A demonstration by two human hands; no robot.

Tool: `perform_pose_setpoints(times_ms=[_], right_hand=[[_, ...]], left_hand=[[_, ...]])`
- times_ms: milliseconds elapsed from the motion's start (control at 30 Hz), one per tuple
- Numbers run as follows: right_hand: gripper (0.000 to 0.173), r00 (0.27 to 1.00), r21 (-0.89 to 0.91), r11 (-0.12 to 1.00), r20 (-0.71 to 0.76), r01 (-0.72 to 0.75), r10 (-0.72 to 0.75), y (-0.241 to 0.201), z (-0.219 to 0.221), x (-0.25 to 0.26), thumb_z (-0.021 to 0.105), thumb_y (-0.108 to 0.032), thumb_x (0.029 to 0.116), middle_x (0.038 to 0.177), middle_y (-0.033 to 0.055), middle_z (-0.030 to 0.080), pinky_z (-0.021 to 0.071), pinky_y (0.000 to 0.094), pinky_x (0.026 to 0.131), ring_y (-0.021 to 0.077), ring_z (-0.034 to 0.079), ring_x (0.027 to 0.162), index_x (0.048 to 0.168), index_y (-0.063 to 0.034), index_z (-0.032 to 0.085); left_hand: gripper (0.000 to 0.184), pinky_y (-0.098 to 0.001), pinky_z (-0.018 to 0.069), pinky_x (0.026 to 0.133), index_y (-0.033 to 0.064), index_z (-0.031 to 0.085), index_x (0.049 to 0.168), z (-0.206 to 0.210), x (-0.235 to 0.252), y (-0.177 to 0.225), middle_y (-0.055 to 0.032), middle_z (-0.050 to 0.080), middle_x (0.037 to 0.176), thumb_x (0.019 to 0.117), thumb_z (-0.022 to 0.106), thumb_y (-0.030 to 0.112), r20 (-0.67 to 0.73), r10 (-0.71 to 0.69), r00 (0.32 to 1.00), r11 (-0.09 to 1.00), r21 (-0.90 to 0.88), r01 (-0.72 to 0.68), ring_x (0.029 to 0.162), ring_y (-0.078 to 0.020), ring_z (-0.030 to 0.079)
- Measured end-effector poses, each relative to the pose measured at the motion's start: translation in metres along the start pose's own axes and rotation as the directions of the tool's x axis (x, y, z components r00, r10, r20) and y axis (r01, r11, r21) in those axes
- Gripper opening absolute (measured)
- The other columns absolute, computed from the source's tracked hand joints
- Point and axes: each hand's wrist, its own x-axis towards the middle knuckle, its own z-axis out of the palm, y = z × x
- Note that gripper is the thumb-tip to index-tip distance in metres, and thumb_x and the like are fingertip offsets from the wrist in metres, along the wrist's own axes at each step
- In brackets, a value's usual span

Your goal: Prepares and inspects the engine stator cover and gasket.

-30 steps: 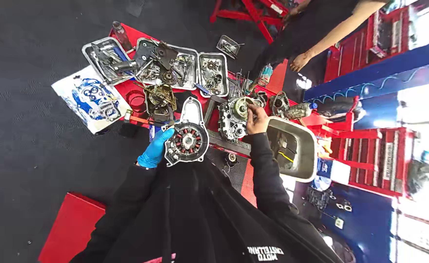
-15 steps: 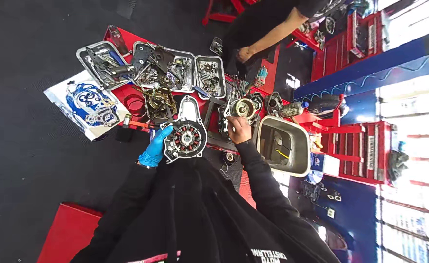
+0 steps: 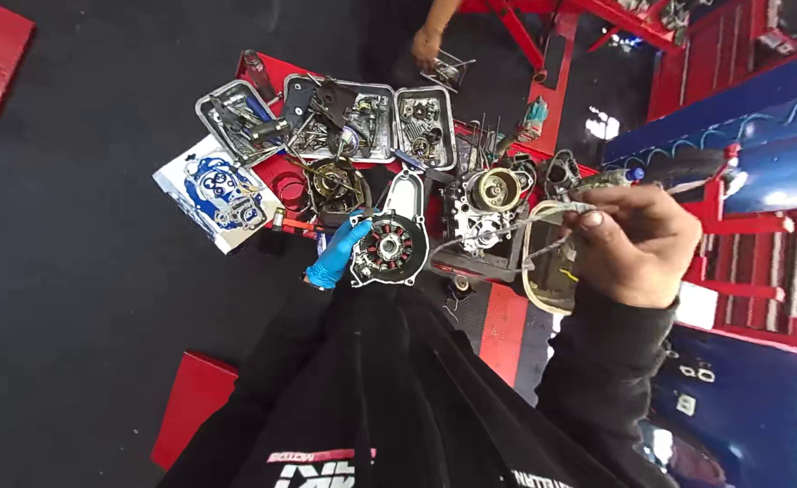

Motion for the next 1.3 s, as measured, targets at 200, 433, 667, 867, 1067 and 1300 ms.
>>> perform_pose_setpoints(times_ms=[200,433,667,867,1067,1300], right_hand=[[0.029,0.948,0.056,0.966,0.215,-0.252,0.235,0.009,0.069,0.034,0.069,-0.003,0.0936,0.091,0.0112,0.076,0.0614,0.0345,0.049,0.0192,0.072,0.064,0.121,0.0037,0.064],[0.011,0.908,0.077,0.953,0.335,-0.293,0.252,0.036,0.068,0.040,0.058,0.000,0.0983,0.094,0.0143,0.073,0.0608,0.0359,0.044,0.0225,0.072,0.062,0.109,0.0017,0.061],[0.027,0.838,-0.072,0.997,0.541,-0.037,0.070,-0.040,0.018,0.042,0.056,-0.002,0.0950,0.100,0.0083,0.076,0.0655,0.0321,0.064,0.0148,0.073,0.074,0.116,0.0004,0.072],[0.013,0.788,-0.206,0.931,0.604,0.300,-0.120,-0.090,-0.014,0.061,0.070,-0.024,0.0955,0.098,-0.0020,0.069,0.0607,0.0296,0.079,0.0103,0.067,0.089,0.101,-0.0129,0.075],[0.012,0.751,-0.179,0.942,0.652,0.284,-0.102,-0.100,-0.007,0.071,0.062,-0.023,0.1004,0.105,-0.0014,0.066,0.0590,0.0276,0.081,0.0096,0.065,0.096,0.100,-0.0120,0.067],[0.013,0.851,-0.106,0.992,0.513,-0.066,0.111,-0.044,0.019,0.063,0.066,-0.010,0.0954,0.080,0.0035,0.072,0.0550,0.0259,0.047,0.0095,0.063,0.057,0.102,-0.0014,0.073]], left_hand=[[0.052,-0.0367,0.0523,0.106,0.0002,0.056,0.136,0.020,0.011,-0.004,-0.0139,0.066,0.130,0.1062,0.046,0.041,0.107,-0.039,0.993,0.998,0.047,0.035,0.122,-0.0188,0.063],[0.052,-0.0369,0.0526,0.104,-0.0005,0.059,0.133,0.027,0.003,0.002,-0.0139,0.067,0.126,0.1034,0.051,0.042,0.091,-0.029,0.995,0.999,0.039,0.025,0.119,-0.0185,0.064],[0.059,-0.0370,0.0538,0.104,0.0073,0.050,0.147,0.019,0.010,0.002,-0.0099,0.066,0.130,0.1002,0.059,0.043,0.110,0.007,0.994,0.995,0.098,-0.018,0.118,-0.0170,0.065],[0.053,-0.0367,0.0560,0.097,0.0168,0.055,0.146,0.030,0.028,0.010,-0.0054,0.069,0.127,0.1011,0.056,0.045,0.164,0.011,0.986,0.996,0.090,-0.026,0.113,-0.0157,0.066],[0.058,-0.0371,0.0566,0.095,0.0194,0.054,0.146,0.053,0.039,0.013,-0.0042,0.068,0.126,0.0980,0.060,0.052,0.235,0.040,0.971,0.992,0.108,-0.067,0.110,-0.0139,0.066],[0.055,-0.0364,0.0520,0.105,0.0092,0.054,0.146,0.073,0.032,0.010,-0.0078,0.066,0.131,0.1007,0.059,0.040,0.306,0.035,0.951,0.994,0.084,-0.063,0.119,-0.0148,0.063]])
